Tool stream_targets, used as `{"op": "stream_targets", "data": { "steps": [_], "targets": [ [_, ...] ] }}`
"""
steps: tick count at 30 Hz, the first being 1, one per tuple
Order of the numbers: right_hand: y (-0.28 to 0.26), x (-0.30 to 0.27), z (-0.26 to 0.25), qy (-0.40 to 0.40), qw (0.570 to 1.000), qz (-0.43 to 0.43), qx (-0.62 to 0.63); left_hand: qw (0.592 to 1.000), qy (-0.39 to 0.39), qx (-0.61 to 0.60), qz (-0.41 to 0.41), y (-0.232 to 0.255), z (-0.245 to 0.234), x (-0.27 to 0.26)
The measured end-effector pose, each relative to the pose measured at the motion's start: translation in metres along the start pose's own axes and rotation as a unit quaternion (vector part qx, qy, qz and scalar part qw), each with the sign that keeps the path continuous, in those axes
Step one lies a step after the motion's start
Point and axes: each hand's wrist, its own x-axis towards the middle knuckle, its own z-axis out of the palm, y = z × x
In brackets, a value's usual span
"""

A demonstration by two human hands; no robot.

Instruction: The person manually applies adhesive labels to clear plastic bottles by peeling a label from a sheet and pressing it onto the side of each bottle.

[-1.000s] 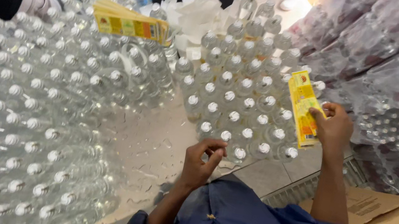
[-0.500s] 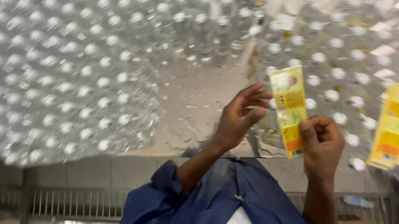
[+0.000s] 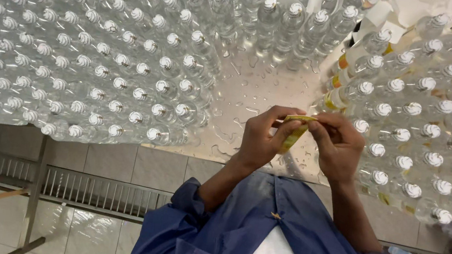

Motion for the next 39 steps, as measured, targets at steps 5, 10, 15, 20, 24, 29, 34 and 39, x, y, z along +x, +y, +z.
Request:
{"op": "stream_targets", "data": {
  "steps": [5,10,15,20,24,29,34,39],
  "targets": [
    [0.0,0.003,0.009,0.019,1.0,-0.015,0.018,0.986,0.087,0.034,0.135,0.013,-0.002,0.009],
    [-0.015,0.004,0.017,0.051,0.997,-0.061,-0.013,0.961,0.086,0.103,0.241,0.012,0.002,0.012],
    [-0.005,0.002,0.013,0.08,0.995,-0.056,-0.013,0.931,0.092,0.147,0.322,-0.004,0.008,0.012],
    [-0.012,0.003,0.01,0.075,0.993,-0.089,-0.033,0.953,0.097,0.095,0.27,0.004,0.014,0.017],
    [-0.005,0.005,0.003,0.081,0.992,-0.095,-0.031,0.948,0.077,0.098,0.291,0.0,0.02,0.014],
    [-0.009,0.003,0.003,0.078,0.992,-0.096,-0.037,0.949,0.089,0.073,0.294,0.001,0.02,0.016],
    [-0.015,0.001,0.004,0.069,0.992,-0.102,-0.013,0.945,0.081,0.09,0.303,0.004,0.02,0.017],
    [-0.004,0.0,-0.002,0.07,0.993,-0.092,0.005,0.948,0.069,0.081,0.299,0.001,0.018,0.013]
  ]
}}
